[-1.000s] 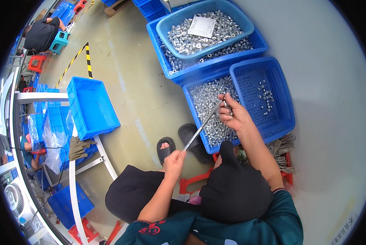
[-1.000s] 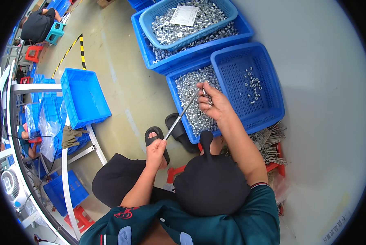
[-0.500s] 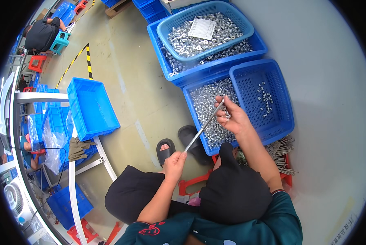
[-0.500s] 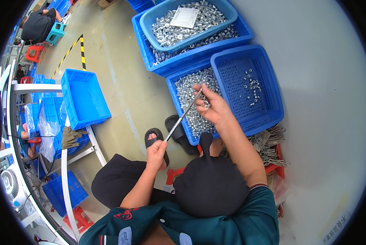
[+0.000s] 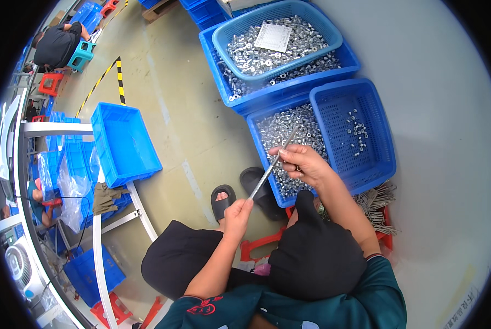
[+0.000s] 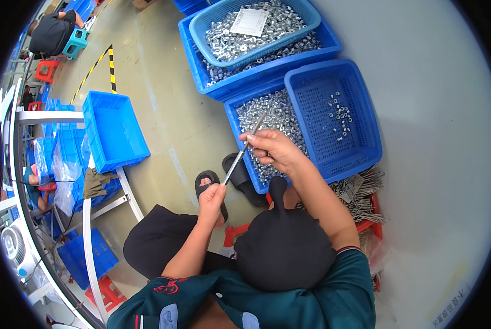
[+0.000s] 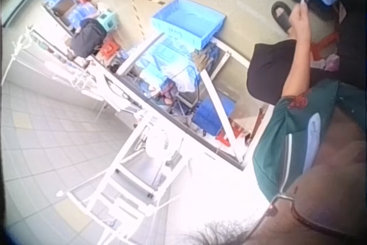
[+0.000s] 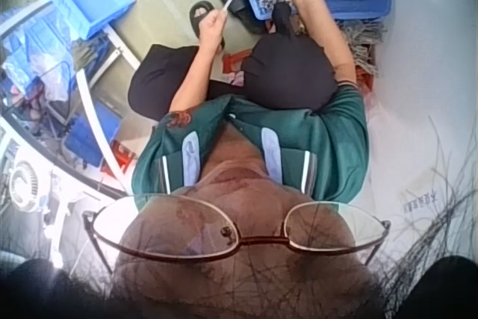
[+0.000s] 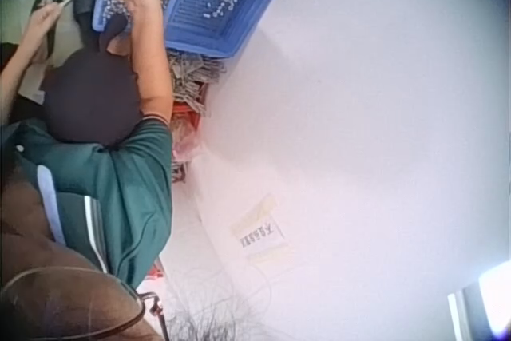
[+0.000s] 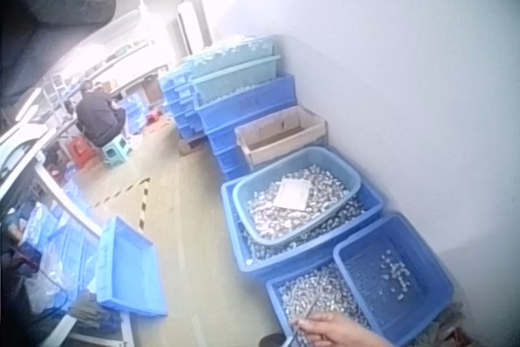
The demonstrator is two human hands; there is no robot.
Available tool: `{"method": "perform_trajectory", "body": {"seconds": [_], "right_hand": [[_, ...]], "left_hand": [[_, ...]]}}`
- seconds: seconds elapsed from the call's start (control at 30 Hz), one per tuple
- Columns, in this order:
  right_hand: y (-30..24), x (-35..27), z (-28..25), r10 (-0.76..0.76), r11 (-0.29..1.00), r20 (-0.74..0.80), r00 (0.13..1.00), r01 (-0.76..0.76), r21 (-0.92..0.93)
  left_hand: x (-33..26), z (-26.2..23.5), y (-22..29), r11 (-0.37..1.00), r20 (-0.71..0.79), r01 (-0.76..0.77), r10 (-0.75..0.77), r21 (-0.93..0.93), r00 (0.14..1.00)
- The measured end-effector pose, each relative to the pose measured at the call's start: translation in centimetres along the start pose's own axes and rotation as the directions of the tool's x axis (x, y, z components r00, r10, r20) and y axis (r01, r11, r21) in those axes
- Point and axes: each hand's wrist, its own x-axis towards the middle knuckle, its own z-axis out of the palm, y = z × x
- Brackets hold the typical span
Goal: Threading small cylindrical metal parts onto a long metal rod.
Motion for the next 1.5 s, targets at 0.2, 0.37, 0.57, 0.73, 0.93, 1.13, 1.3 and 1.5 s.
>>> {"method": "perform_trajectory", "body": {"seconds": [0.2, 0.37, 0.57, 0.73, 0.93, 1.13, 1.3, 1.5], "right_hand": [[0.2, 0.1, -1.3, -0.008, 0.98, -0.14, 0.99, 0.036, 0.196], [0.4, 1.4, -4.1, -0.092, 0.903, -0.051, 0.994, 0.105, 0.417], [-0.9, 1.4, -4.0, -0.163, 0.784, -0.064, 0.985, 0.169, 0.597], [-1.4, 1.2, -4.0, -0.187, 0.782, -0.097, 0.978, 0.208, 0.588], [-0.7, 1.5, -3.6, -0.194, 0.8, -0.102, 0.976, 0.218, 0.56], [-0.2, 1.6, -3.0, -0.22, 0.777, -0.17, 0.961, 0.278, 0.565], [0.4, 1.5, -2.6, -0.251, 0.783, -0.212, 0.944, 0.327, 0.53], [0.5, 1.6, -1.9, -0.332, 0.818, -0.272, 0.903, 0.42, 0.393]], "left_hand": [[0.1, -0.6, -0.5, 0.999, -0.019, 0.02, -0.021, -0.025, 1.0], [-0.3, -0.7, -1.3, 0.999, -0.019, 0.021, -0.02, 0.03, 1.0], [-1.0, -1.0, -1.7, 0.996, -0.043, 0.029, -0.025, 0.09, 0.999], [-1.1, -0.9, -0.9, 0.987, 0.015, 0.075, -0.078, 0.143, 0.997], [-0.8, -0.8, -1.7, 0.988, -0.03, -0.01, 0.015, 0.155, 0.999], [-0.7, -0.8, -1.9, 0.972, -0.064, -0.051, 0.067, 0.231, 0.996], [-0.7, -0.8, -1.2, 0.974, -0.038, -0.011, 0.02, 0.227, 0.999], [-1.3, 0.2, -1.3, 0.993, 0.021, 0.115, -0.115, 0.004, 0.993]]}}
